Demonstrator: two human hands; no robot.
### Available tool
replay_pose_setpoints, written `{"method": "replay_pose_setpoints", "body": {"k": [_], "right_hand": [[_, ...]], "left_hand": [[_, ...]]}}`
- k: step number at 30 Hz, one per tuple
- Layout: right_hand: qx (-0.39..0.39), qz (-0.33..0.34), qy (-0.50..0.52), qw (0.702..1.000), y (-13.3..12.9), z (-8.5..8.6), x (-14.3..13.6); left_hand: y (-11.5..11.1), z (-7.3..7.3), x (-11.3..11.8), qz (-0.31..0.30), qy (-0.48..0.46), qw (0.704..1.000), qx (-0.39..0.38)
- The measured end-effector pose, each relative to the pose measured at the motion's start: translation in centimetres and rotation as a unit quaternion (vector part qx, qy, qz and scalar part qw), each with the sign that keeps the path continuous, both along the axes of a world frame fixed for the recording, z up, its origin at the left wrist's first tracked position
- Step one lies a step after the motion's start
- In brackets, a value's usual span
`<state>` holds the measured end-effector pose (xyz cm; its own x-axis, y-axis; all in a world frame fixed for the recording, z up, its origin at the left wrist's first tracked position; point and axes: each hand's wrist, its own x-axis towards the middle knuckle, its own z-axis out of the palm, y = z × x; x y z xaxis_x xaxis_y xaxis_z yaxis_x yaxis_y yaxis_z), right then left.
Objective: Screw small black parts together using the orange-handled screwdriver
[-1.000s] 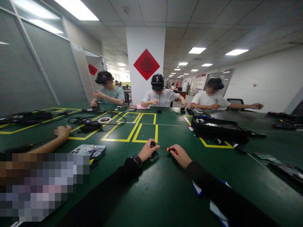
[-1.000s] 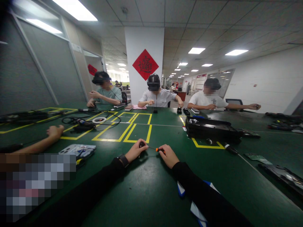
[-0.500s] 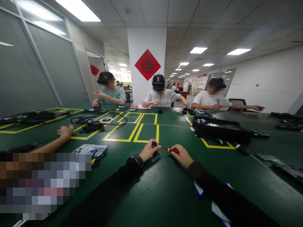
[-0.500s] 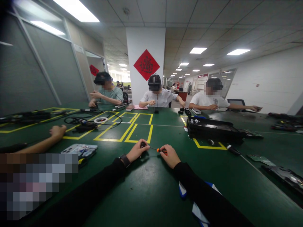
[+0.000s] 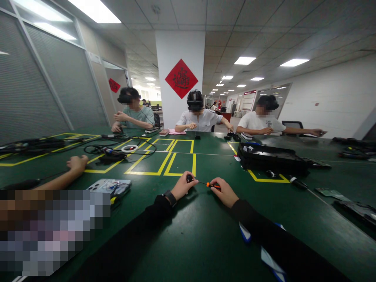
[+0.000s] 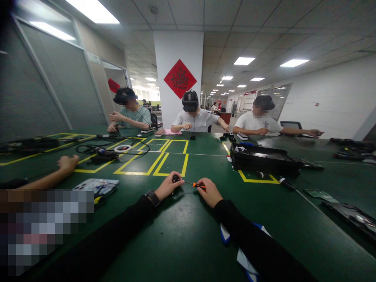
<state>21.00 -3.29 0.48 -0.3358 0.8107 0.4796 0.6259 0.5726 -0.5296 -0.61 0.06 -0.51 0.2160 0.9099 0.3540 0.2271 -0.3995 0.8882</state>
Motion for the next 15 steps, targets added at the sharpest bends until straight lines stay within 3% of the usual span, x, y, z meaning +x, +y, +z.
{"method": "replay_pose_setpoints", "body": {"k": [6,15], "right_hand": [[-0.029,0.01,0.018,0.999,-0.28,-0.04,-0.25],[-0.009,0.004,-0.011,1.0,-0.14,0.09,-0.09]], "left_hand": [[-0.23,0.33,0.04,-0.006,0.003,1.0,0.005],[-0.12,0.2,-0.02,-0.002,-0.004,1.0,-0.01]]}}
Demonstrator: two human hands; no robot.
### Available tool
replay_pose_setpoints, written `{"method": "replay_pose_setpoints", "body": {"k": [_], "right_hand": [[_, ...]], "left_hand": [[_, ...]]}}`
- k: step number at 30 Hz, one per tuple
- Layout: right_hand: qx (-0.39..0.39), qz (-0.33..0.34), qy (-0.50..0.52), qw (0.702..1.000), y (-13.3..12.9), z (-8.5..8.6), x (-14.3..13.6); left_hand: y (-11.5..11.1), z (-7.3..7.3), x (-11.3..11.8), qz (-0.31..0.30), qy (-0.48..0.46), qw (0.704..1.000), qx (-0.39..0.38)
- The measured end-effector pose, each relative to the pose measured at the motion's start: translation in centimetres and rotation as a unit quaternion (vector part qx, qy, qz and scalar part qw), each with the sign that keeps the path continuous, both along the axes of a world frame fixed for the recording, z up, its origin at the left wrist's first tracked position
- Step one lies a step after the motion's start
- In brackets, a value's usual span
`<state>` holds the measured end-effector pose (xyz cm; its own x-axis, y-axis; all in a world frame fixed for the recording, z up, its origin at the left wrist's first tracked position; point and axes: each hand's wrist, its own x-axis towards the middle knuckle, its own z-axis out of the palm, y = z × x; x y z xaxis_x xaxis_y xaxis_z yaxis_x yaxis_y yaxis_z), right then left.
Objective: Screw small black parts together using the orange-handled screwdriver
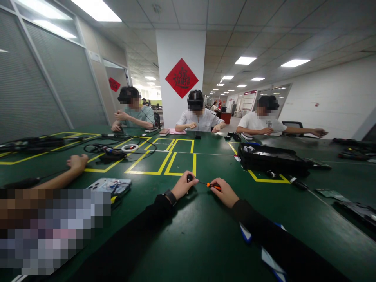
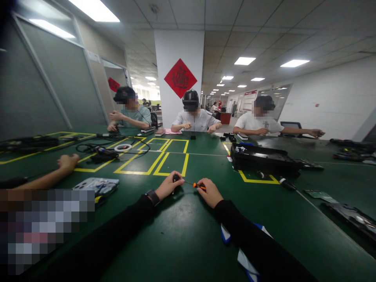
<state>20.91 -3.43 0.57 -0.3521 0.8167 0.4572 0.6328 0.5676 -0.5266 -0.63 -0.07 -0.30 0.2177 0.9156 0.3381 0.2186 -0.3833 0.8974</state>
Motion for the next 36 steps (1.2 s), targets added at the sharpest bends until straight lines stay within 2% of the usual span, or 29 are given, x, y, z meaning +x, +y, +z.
{"method": "replay_pose_setpoints", "body": {"k": [8,12,17,24,32,36], "right_hand": [[-0.04,0.001,0.029,0.999,0.01,0.1,-0.16],[-0.027,0.001,0.021,0.999,-0.01,0.2,0.0],[-0.057,0.029,0.061,0.996,-0.04,-0.08,0.34],[-0.009,0.026,0.034,0.999,0.3,-0.12,0.25],[-0.052,0.027,0.052,0.997,-0.32,0.3,0.24],[-0.017,0.019,0.015,1.0,-0.13,0.26,0.14]], "left_hand": [[-0.13,0.29,-0.04,0.009,-0.029,0.999,-0.015],[-0.23,0.26,-0.04,-0.008,-0.033,0.999,-0.02],[-0.22,0.14,0.13,-0.037,-0.027,0.999,-0.009],[-0.35,0.32,0.12,-0.059,-0.025,0.998,-0.015],[-0.64,0.69,0.04,-0.063,-0.01,0.998,-0.014],[-0.66,0.76,0.26,-0.051,-0.015,0.999,-0.011]]}}
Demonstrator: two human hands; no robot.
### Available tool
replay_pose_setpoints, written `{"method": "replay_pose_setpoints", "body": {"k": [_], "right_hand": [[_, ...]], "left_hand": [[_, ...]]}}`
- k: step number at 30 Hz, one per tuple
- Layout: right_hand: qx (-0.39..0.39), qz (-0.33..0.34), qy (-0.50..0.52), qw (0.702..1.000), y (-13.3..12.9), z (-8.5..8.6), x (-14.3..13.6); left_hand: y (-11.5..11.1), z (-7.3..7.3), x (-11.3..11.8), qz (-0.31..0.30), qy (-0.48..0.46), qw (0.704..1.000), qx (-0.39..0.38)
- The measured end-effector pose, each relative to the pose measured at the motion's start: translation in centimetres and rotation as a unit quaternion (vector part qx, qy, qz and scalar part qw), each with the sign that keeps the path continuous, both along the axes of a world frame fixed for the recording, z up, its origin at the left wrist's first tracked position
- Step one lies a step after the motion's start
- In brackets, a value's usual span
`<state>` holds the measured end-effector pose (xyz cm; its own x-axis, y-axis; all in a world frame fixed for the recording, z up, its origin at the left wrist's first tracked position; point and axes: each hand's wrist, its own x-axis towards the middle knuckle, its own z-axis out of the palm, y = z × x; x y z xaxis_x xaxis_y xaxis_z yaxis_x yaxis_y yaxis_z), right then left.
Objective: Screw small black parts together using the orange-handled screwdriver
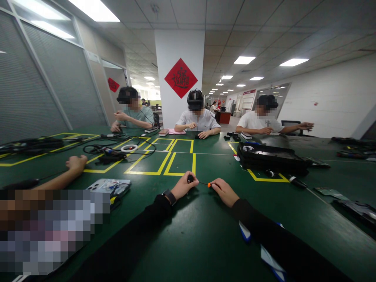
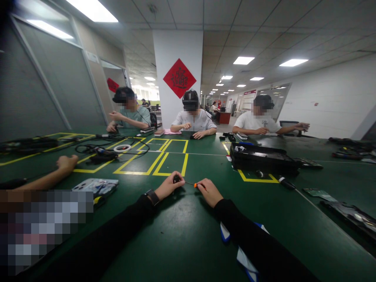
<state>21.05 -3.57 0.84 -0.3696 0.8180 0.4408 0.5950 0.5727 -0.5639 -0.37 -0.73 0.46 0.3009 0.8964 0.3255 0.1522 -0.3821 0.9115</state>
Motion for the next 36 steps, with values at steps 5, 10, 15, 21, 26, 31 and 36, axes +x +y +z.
{"method": "replay_pose_setpoints", "body": {"k": [5,10,15,21,26,31,36], "right_hand": [[0.006,-0.02,-0.031,0.999,0.7,-0.5,0.2],[0.014,-0.056,-0.013,0.998,1.0,-0.9,0.3],[0.003,-0.08,0.017,0.997,1.1,-1.3,0.4],[-0.003,-0.089,0.045,0.995,1.1,-1.5,0.8],[-0.005,-0.072,0.017,0.997,0.7,-0.9,0.7],[0.002,-0.033,-0.003,0.999,0.2,-0.3,0.3],[0.013,-0.012,-0.002,1.0,0.0,-0.1,0.2]], "left_hand": [[0.6,-0.1,1.0,0.067,-0.013,0.998,0.009],[2.6,-0.5,3.1,0.122,-0.05,0.991,0.005],[4.9,-1.0,5.5,0.208,-0.069,0.976,0.016],[4.7,-0.4,5.1,0.134,-0.047,0.99,0.015],[2.3,-0.2,2.1,0.041,-0.007,0.999,0.034],[1.0,-0.6,1.0,0.093,0.008,0.995,0.034],[0.7,-0.3,1.0,0.09,-0.018,0.996,0.014]]}}
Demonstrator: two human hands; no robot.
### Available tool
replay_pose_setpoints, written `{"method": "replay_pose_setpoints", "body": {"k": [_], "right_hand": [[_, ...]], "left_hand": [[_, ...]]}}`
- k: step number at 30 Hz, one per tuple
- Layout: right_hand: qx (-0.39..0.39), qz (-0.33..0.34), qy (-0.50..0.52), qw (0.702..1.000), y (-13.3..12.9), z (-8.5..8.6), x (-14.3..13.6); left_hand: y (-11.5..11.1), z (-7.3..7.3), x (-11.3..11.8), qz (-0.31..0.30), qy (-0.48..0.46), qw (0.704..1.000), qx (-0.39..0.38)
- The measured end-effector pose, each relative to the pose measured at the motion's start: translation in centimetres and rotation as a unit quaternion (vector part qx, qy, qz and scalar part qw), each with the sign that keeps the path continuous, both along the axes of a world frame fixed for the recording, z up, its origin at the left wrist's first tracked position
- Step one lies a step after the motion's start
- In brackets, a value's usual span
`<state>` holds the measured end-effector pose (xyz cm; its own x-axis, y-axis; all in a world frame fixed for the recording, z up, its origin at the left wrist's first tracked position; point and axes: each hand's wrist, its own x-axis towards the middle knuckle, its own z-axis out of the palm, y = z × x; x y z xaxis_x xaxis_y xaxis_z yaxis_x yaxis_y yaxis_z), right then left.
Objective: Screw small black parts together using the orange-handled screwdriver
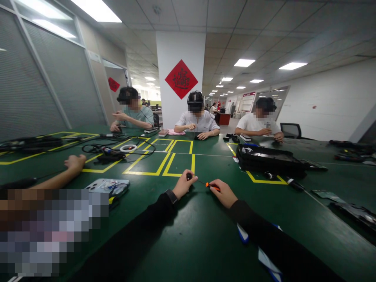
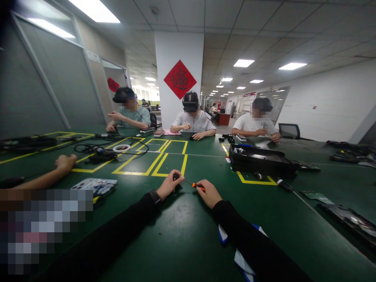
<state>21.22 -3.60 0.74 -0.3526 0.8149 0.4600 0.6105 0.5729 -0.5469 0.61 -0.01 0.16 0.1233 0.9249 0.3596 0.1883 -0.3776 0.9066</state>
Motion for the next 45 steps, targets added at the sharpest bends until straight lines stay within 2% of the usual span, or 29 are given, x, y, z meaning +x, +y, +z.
{"method": "replay_pose_setpoints", "body": {"k": [7,12,16,19,26,33,45], "right_hand": [[-0.013,0.009,0.025,1.0,-0.08,0.07,0.18],[-0.018,0.003,0.033,0.999,0.08,-0.07,0.08],[-0.016,-0.019,0.018,1.0,0.29,-0.09,0.03],[-0.008,-0.009,0.008,1.0,0.39,-0.09,0.17],[-0.001,0.0,0.031,1.0,0.44,-0.34,0.22],[-0.003,-0.023,0.038,0.999,0.78,-0.45,0.22],[-0.004,-0.021,0.03,0.999,0.66,-0.71,0.2]], "left_hand": [[-0.31,0.31,-0.37,-0.041,0.037,0.998,-0.026],[-0.09,0.05,-0.32,-0.07,0.025,0.997,-0.014],[-0.01,-0.08,-0.33,-0.071,0.026,0.997,-0.007],[-0.08,-0.03,-0.36,-0.077,0.031,0.997,0.005],[-0.24,0.1,-0.24,-0.062,0.034,0.997,-0.007],[-0.32,-0.02,-0.14,-0.061,0.033,0.997,-0.035],[-0.62,0.29,-0.1,-0.032,0.047,0.998,-0.022]]}}
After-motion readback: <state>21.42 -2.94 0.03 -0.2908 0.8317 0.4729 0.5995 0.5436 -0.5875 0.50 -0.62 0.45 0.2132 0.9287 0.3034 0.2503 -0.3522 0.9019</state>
